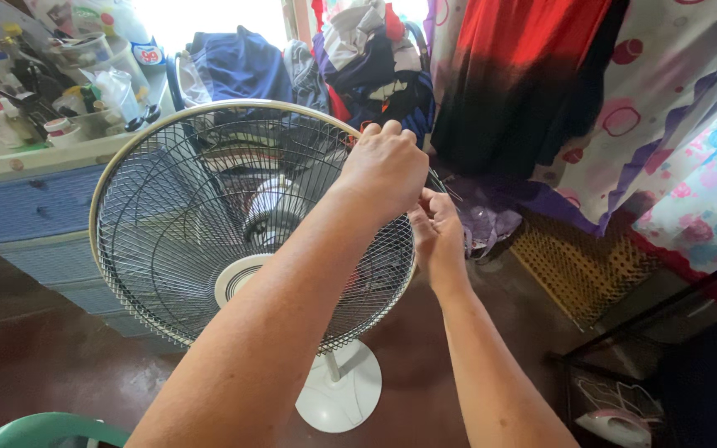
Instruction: The person repeatedly aligns and secures the front wire cage of a standing electric fan by hand, pressing around the rim to engage the clips. The fan remains stationary on the floor while the person adjusts the cage multiple times.
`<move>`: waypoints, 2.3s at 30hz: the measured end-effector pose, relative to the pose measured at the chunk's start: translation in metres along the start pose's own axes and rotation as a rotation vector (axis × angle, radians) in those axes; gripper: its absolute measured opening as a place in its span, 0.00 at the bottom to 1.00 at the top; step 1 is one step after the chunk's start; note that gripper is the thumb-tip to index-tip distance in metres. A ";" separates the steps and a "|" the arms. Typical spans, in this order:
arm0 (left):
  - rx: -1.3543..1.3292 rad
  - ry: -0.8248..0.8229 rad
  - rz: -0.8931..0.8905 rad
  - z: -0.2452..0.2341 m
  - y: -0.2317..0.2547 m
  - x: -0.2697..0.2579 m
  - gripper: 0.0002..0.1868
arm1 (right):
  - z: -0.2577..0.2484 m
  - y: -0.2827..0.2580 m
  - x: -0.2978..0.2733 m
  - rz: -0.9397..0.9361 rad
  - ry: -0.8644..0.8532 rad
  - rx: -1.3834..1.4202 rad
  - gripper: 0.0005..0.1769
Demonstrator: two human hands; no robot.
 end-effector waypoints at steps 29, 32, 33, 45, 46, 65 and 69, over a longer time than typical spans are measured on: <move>-0.107 0.173 -0.126 -0.030 -0.047 -0.007 0.12 | 0.014 -0.044 0.038 -0.181 -0.122 -0.424 0.11; -0.116 0.163 -0.120 -0.033 -0.047 -0.004 0.11 | 0.021 -0.058 0.047 -0.207 -0.127 -0.436 0.11; -0.123 0.140 -0.114 -0.032 -0.047 -0.004 0.12 | 0.024 -0.062 0.049 -0.222 -0.137 -0.445 0.11; -0.148 0.121 -0.162 -0.040 -0.062 -0.008 0.12 | 0.037 -0.075 0.059 -0.306 -0.188 -0.503 0.09; -0.164 0.136 -0.170 -0.041 -0.067 -0.008 0.12 | 0.037 -0.074 0.059 -0.298 -0.183 -0.506 0.09; -0.247 0.222 -0.246 -0.061 -0.120 -0.017 0.10 | 0.056 -0.103 0.076 -0.334 -0.217 -0.510 0.09; -0.240 0.202 -0.242 -0.058 -0.118 -0.016 0.11 | 0.070 -0.112 0.083 -0.354 -0.238 -0.495 0.10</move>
Point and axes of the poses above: each hand's wrist, its own x-axis towards the middle knuckle, its own z-axis out of the palm, y = z × x, the point moved 9 cm from there along x, towards the middle knuckle, and after that the axes turned 14 degrees about -z, right-handed, at the moved point
